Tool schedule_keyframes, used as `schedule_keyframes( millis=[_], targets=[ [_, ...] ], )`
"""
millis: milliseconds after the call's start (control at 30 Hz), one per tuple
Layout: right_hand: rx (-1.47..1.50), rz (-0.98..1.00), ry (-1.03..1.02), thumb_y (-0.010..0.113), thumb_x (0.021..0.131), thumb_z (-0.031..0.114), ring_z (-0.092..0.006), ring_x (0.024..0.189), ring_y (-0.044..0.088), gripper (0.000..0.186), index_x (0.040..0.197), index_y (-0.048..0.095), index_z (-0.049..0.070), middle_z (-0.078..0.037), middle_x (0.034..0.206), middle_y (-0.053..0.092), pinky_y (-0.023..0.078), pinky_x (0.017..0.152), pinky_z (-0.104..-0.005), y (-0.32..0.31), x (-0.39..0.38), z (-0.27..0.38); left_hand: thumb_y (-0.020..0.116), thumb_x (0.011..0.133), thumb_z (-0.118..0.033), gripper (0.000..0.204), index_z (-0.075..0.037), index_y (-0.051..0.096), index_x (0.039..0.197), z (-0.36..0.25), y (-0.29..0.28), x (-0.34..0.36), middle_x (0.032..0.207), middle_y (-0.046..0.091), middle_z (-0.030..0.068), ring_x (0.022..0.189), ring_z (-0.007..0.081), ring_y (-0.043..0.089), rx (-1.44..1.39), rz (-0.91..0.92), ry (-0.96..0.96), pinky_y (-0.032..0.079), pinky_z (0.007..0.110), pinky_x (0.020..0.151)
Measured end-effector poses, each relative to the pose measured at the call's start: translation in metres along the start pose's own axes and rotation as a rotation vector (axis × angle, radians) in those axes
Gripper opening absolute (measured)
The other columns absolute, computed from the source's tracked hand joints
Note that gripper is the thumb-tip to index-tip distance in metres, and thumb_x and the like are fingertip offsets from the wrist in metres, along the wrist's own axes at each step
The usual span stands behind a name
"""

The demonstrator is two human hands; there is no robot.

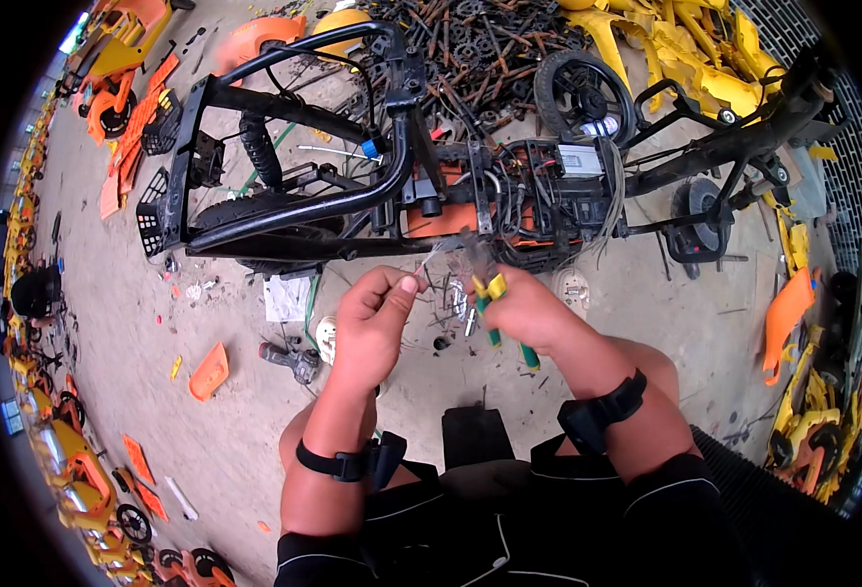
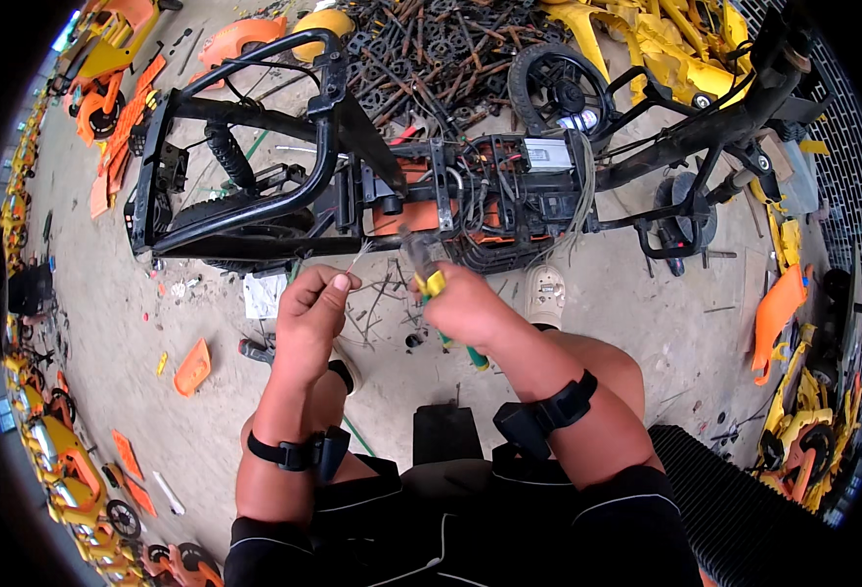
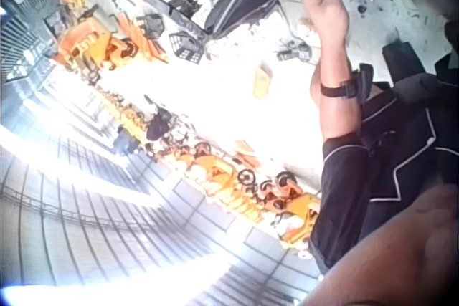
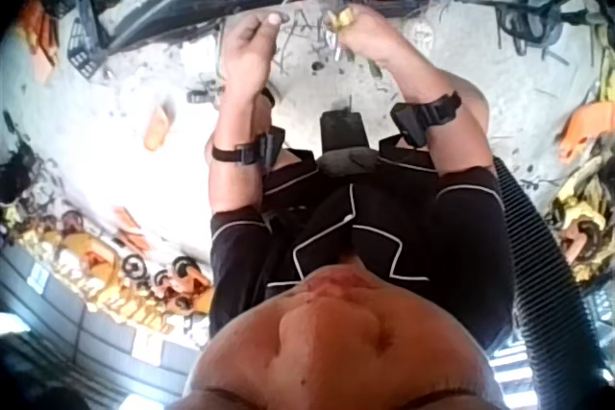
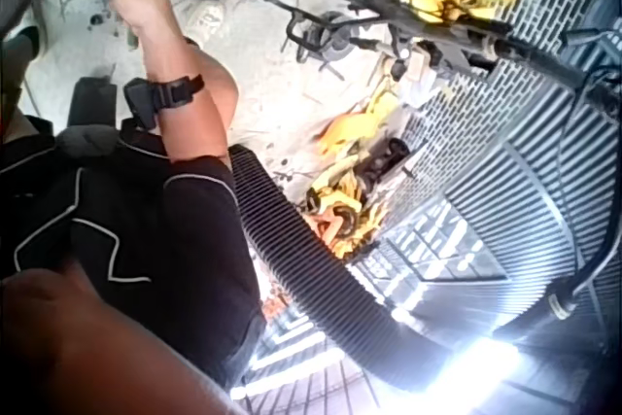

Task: The person strips and twists wires on a scooter frame using pliers. They handle wire segments, use the pliers to strip insulation, and twist the copper strands together by hand.

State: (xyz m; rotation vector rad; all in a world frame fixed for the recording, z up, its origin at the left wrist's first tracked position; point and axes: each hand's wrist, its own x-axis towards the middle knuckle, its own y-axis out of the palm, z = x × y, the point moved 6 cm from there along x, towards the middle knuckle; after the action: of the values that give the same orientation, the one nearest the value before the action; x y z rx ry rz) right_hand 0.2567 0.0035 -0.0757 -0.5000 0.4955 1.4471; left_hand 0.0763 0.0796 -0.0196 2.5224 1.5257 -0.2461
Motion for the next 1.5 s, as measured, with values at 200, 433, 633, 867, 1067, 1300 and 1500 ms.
schedule_keyframes(
  millis=[200, 433, 633, 867, 1067, 1300, 1500],
  targets=[
    [-0.156, 0.147, -0.014, 0.061, 0.077, -0.005, -0.0165, 0.096, 0.061, 0.042, 0.118, 0.061, 0.001, -0.007, 0.107, 0.064, 0.050, 0.082, -0.0312, 0.025, -0.005, 0.002, 0.059, 0.103, -0.019, 0.019, -0.002, 0.066, 0.097, 0.006, 0.008, 0.004, 0.072, 0.053, -0.0068, 0.066, 0.0020, 0.040, 0.100, 0.007, 0.010, 0.033, 0.021, 0.058],
    [-0.233, 0.146, 0.026, 0.059, 0.079, 0.004, -0.0275, 0.087, 0.065, 0.050, 0.128, 0.055, -0.001, -0.019, 0.099, 0.067, 0.051, 0.073, -0.0374, 0.025, -0.005, 0.004, 0.061, 0.102, -0.015, 0.017, 0.000, 0.064, 0.093, 0.006, 0.020, 0.006, 0.078, 0.059, -0.0017, 0.071, 0.0058, 0.046, 0.188, 0.067, -0.086, 0.042, 0.024, 0.065],
    [-0.260, 0.106, 0.029, 0.060, 0.079, 0.004, -0.0292, 0.089, 0.065, 0.049, 0.127, 0.054, -0.003, -0.021, 0.100, 0.067, 0.051, 0.075, -0.0387, 0.023, -0.013, 0.020, 0.063, 0.100, -0.013, 0.017, 0.000, 0.063, 0.089, 0.011, 0.020, 0.009, 0.073, 0.056, -0.0020, 0.068, 0.0060, 0.044, 0.280, 0.073, -0.115, 0.040, 0.025, 0.061],
    [-0.306, 0.096, -0.020, 0.060, 0.080, 0.004, -0.0361, 0.094, 0.065, 0.039, 0.117, 0.055, -0.004, -0.024, 0.103, 0.066, 0.050, 0.081, -0.0418, 0.022, -0.010, 0.021, 0.065, 0.098, -0.013, 0.019, 0.002, 0.062, 0.086, 0.005, 0.021, 0.011, 0.068, 0.053, 0.0011, 0.066, 0.0084, 0.043, 0.391, 0.062, -0.084, 0.038, 0.029, 0.057],
    [-0.371, 0.030, -0.102, 0.059, 0.080, 0.005, -0.0414, 0.099, 0.065, 0.031, 0.111, 0.058, -0.003, -0.024, 0.102, 0.068, 0.050, 0.082, -0.0453, 0.022, -0.006, 0.015, 0.065, 0.098, -0.013, 0.020, 0.002, 0.061, 0.085, 0.003, 0.023, 0.011, 0.067, 0.052, 0.0020, 0.065, 0.0088, 0.042, 0.397, 0.081, -0.071, 0.038, 0.030, 0.057],
    [-0.465, -0.039, -0.080, 0.059, 0.081, 0.003, -0.0419, 0.093, 0.066, 0.020, 0.100, 0.062, -0.001, -0.022, 0.094, 0.069, 0.050, 0.080, -0.0463, 0.023, -0.010, 0.023, 0.062, 0.099, -0.009, 0.016, 0.001, 0.060, 0.087, 0.007, 0.022, 0.003, 0.072, 0.054, -0.0022, 0.069, 0.0062, 0.042, 0.309, 0.106, -0.109, 0.037, 0.026, 0.059],
    [-0.336, -0.015, -0.070, 0.059, 0.080, 0.001, -0.0397, 0.092, 0.067, 0.020, 0.099, 0.063, -0.001, -0.020, 0.094, 0.069, 0.051, 0.079, -0.0444, 0.025, -0.020, 0.033, 0.059, 0.100, -0.008, 0.013, 0.000, 0.063, 0.091, -0.002, 0.024, -0.010, 0.078, 0.055, -0.0028, 0.074, 0.0043, 0.044, 0.118, 0.077, -0.021, 0.039, 0.024, 0.064]
  ],
)
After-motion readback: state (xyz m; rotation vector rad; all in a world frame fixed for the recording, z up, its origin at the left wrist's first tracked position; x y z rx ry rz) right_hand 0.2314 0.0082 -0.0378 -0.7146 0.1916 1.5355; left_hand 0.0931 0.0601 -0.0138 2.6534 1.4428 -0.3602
